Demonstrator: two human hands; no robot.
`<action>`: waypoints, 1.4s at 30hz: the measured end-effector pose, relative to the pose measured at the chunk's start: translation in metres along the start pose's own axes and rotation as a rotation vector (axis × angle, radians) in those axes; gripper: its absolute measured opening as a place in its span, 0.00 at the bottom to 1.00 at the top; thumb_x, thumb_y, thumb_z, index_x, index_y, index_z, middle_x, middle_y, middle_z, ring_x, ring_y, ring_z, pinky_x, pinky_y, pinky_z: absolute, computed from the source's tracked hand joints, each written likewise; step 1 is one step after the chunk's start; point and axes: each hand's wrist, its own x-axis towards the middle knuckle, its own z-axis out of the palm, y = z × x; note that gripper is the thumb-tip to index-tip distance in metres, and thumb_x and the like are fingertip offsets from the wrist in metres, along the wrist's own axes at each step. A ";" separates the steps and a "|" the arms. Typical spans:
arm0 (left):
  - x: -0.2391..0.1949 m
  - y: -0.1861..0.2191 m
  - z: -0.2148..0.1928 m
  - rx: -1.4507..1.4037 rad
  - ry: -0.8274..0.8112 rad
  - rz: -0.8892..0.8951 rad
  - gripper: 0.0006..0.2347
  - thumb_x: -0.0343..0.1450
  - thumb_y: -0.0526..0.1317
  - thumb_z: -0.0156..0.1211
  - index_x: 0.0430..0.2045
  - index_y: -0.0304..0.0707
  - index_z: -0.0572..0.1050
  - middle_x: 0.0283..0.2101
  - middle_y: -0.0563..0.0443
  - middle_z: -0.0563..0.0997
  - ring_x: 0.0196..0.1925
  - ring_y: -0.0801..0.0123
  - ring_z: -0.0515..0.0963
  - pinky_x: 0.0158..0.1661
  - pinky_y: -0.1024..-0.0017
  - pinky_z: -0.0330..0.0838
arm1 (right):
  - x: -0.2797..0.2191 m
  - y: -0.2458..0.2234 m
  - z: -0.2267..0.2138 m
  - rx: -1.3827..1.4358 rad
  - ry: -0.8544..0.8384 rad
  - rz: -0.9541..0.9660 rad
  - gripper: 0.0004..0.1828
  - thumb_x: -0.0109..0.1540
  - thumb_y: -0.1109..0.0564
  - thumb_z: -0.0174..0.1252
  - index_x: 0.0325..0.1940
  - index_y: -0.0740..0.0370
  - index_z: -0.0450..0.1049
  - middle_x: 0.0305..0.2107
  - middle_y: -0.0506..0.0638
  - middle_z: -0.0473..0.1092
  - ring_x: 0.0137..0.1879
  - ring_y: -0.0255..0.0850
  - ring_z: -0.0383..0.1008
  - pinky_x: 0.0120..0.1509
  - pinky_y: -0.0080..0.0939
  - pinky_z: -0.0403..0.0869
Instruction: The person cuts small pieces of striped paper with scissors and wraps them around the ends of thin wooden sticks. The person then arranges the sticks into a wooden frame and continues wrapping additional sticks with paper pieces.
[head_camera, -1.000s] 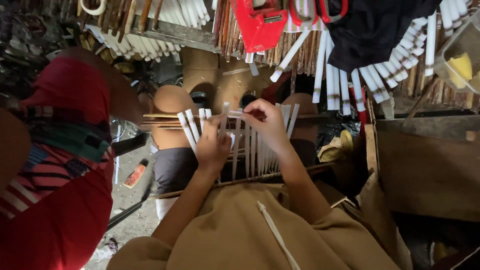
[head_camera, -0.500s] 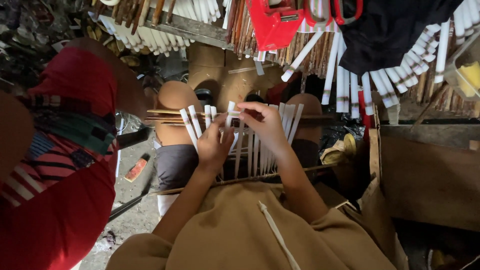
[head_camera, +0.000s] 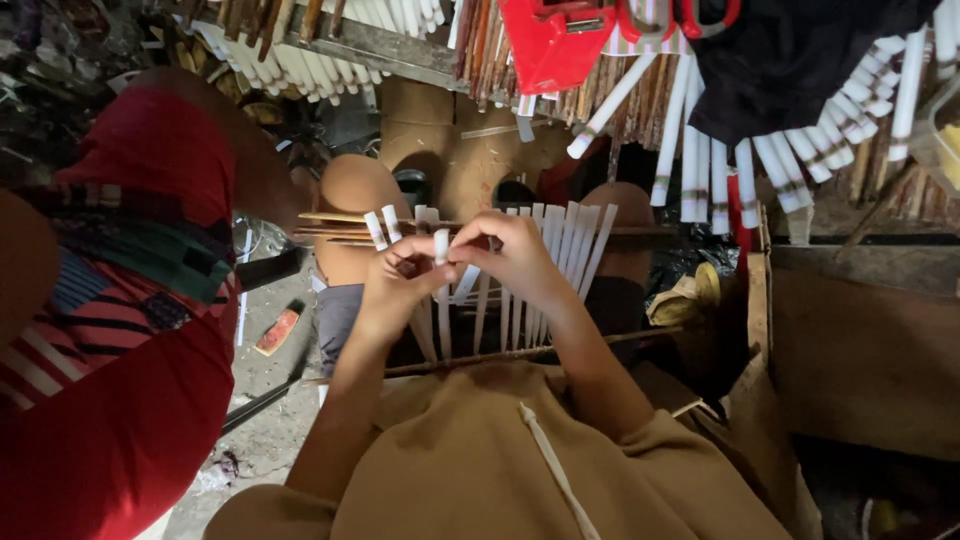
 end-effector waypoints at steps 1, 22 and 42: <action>-0.001 0.006 -0.003 0.003 0.006 -0.002 0.13 0.59 0.27 0.79 0.34 0.29 0.83 0.21 0.52 0.79 0.20 0.84 0.71 0.22 0.86 0.67 | 0.000 -0.003 0.001 0.006 -0.004 0.001 0.06 0.57 0.59 0.72 0.34 0.59 0.81 0.23 0.47 0.75 0.27 0.31 0.68 0.31 0.29 0.64; -0.008 0.021 -0.025 0.580 -0.030 0.004 0.08 0.73 0.39 0.63 0.41 0.33 0.78 0.32 0.38 0.81 0.37 0.53 0.80 0.43 0.59 0.72 | 0.057 -0.049 -0.054 -0.014 0.581 -0.169 0.14 0.64 0.56 0.68 0.52 0.61 0.77 0.41 0.55 0.71 0.45 0.43 0.74 0.53 0.41 0.76; -0.017 0.018 -0.022 0.531 -0.053 -0.231 0.19 0.77 0.54 0.46 0.24 0.41 0.75 0.15 0.59 0.60 0.17 0.77 0.56 0.22 0.73 0.49 | 0.087 -0.017 -0.117 -0.393 0.738 -0.370 0.16 0.65 0.62 0.63 0.26 0.60 0.64 0.34 0.49 0.63 0.41 0.40 0.66 0.45 0.38 0.68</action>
